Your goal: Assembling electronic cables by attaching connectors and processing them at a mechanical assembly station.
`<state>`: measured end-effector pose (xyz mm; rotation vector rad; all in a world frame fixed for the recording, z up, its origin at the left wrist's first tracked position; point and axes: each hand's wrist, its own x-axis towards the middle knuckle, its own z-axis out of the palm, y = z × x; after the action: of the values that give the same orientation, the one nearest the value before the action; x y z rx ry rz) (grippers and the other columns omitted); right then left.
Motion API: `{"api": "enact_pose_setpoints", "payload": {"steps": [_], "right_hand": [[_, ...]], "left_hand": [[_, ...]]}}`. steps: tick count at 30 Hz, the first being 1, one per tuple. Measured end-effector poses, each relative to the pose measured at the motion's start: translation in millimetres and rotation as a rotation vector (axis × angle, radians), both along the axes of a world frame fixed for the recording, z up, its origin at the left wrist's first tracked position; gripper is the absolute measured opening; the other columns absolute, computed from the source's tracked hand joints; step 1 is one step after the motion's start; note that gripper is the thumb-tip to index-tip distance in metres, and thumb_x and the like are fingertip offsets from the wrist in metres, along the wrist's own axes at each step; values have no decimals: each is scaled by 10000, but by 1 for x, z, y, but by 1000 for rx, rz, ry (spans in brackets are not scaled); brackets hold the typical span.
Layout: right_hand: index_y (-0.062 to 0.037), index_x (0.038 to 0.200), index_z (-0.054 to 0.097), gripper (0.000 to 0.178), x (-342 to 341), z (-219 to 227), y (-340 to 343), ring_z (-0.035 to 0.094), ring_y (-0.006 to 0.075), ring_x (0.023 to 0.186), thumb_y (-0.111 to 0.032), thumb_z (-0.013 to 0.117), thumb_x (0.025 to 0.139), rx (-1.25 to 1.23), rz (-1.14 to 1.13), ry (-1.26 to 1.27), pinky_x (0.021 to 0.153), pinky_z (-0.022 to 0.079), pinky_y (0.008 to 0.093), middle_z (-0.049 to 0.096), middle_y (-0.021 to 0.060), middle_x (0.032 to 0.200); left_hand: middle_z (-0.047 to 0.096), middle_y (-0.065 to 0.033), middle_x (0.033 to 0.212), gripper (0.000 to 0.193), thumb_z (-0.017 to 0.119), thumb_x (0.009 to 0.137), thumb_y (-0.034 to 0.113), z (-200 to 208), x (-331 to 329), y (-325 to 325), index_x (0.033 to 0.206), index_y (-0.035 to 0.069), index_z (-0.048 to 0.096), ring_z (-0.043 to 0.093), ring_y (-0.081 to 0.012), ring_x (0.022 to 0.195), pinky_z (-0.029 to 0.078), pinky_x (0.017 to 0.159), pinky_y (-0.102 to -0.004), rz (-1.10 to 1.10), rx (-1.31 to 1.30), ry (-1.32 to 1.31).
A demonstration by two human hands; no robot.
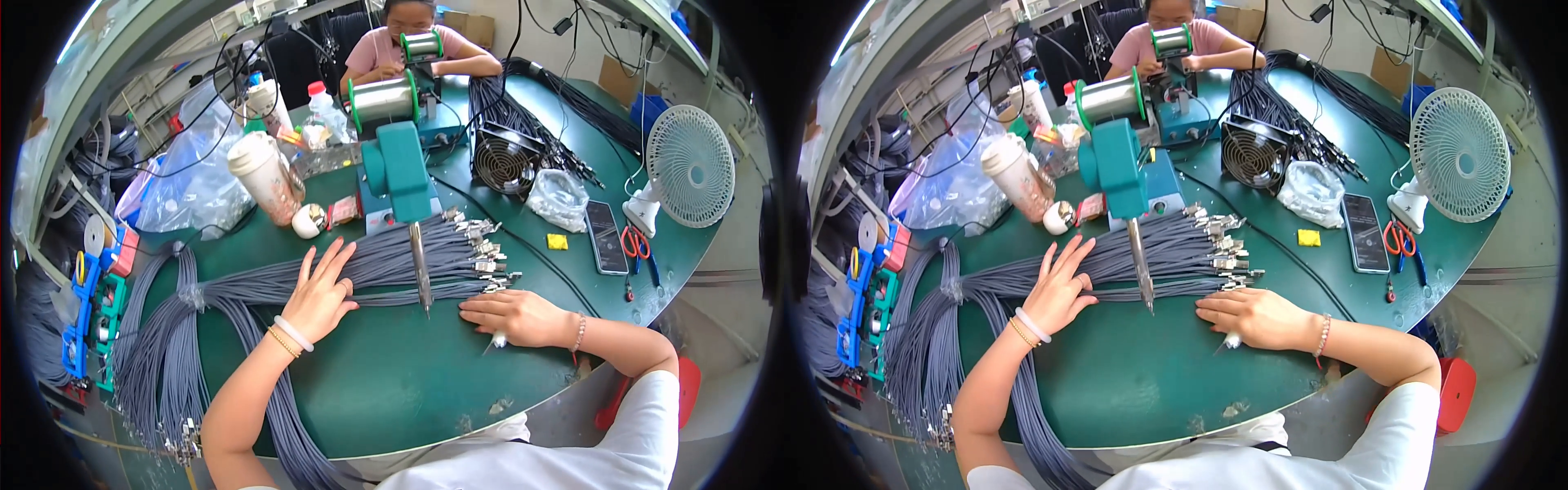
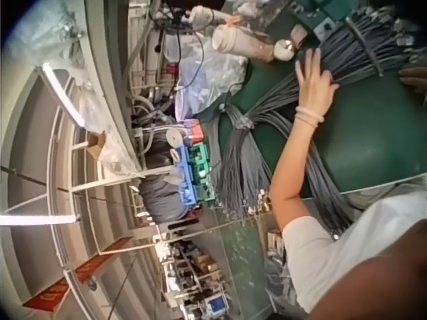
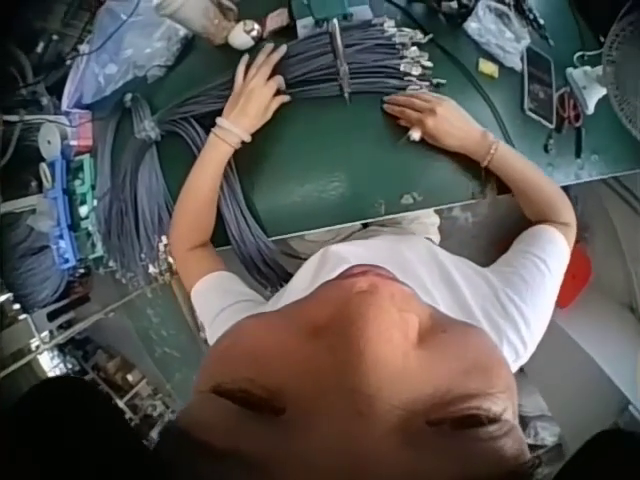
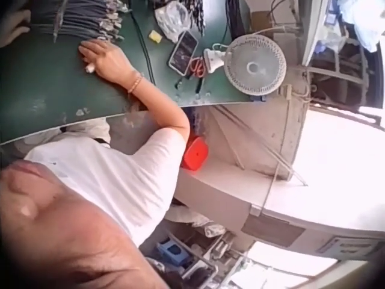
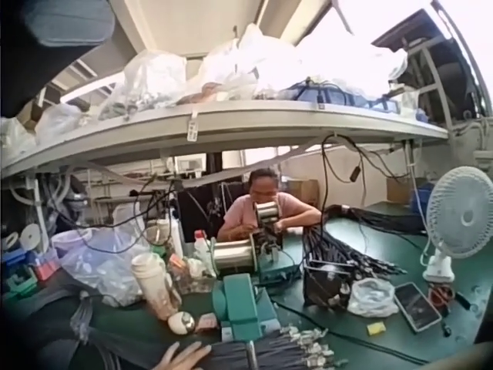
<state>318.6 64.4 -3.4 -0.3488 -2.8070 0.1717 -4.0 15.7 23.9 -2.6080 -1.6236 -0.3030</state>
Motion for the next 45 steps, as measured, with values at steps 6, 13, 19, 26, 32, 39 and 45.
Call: {"api": "enact_pose_setpoints", "payload": {"steps": [6, 13, 19, 26, 32, 39, 45], "right_hand": [[1, 1043, 561, 289, -5, 3, 35, 537, 228, 1015, -149, 536, 798, 8, 28, 64, 846, 452, 314, 553, 96, 1118], [3, 1021, 571, 274, -11, 11, 46, 548, 234, 995, -128, 571, 780, -89, 40, 106, 823, 468, 315, 564, 98, 1093], [-3, 1022, 575, 273, -10, 8, 51, 554, 236, 978, -119, 584, 775, -128, 56, 111, 807, 472, 322, 568, 99, 1087], [-10, 903, 589, 129, -6, 8, 52, 599, 243, 828, -97, 573, 809, -279, -91, 348, 718, 486, 325, 610, 100, 925], [0, 823, 591, 99, 7, 15, 48, 591, 227, 683, -88, 547, 833, -357, -267, 479, 610, 479, 289, 595, 101, 785], [48, 796, 550, 342, 15, 20, 37, 529, 120, 498, -239, 412, 923, -1000, -525, 627, 442, 415, 220, 568, 78, 614], [23, 788, 579, 338, 23, 12, 43, 525, 82, 519, -249, 429, 921, -960, -499, 742, 468, 413, 203, 573, 54, 626]], "left_hand": [[399, -99, 1295, 184, 701, 656, 163, -5, -9, 19, 703, 55, 559, 289, -269, 1263, 189, 1020, -493, -6, 77, -136], [467, -113, 1233, 227, 711, 646, 104, -5, -21, 32, 751, 50, 516, 406, -284, 1190, 295, 989, -446, -157, 39, -323], [471, -114, 1226, 217, 715, 639, 104, -10, -24, 36, 720, 47, 521, 413, -279, 1183, 302, 988, -443, -137, 43, -333], [468, -96, 1228, 193, 704, 655, 132, -16, -23, 35, 754, 59, 556, 409, -263, 1185, 309, 979, -433, -127, 79, -316], [469, -94, 1231, 199, 714, 646, 136, -13, -20, 32, 767, 67, 572, 400, -263, 1193, 290, 991, -436, -128, 57, -337], [455, -105, 1248, 208, 731, 626, 130, -6, -17, 24, 767, 68, 590, 386, -277, 1206, 261, 1007, -447, -155, 2, -362], [427, -103, 1267, 201, 722, 645, 147, -5, -10, 23, 779, 74, 591, 360, -275, 1221, 260, 1004, -455, -154, 27, -319]]}}
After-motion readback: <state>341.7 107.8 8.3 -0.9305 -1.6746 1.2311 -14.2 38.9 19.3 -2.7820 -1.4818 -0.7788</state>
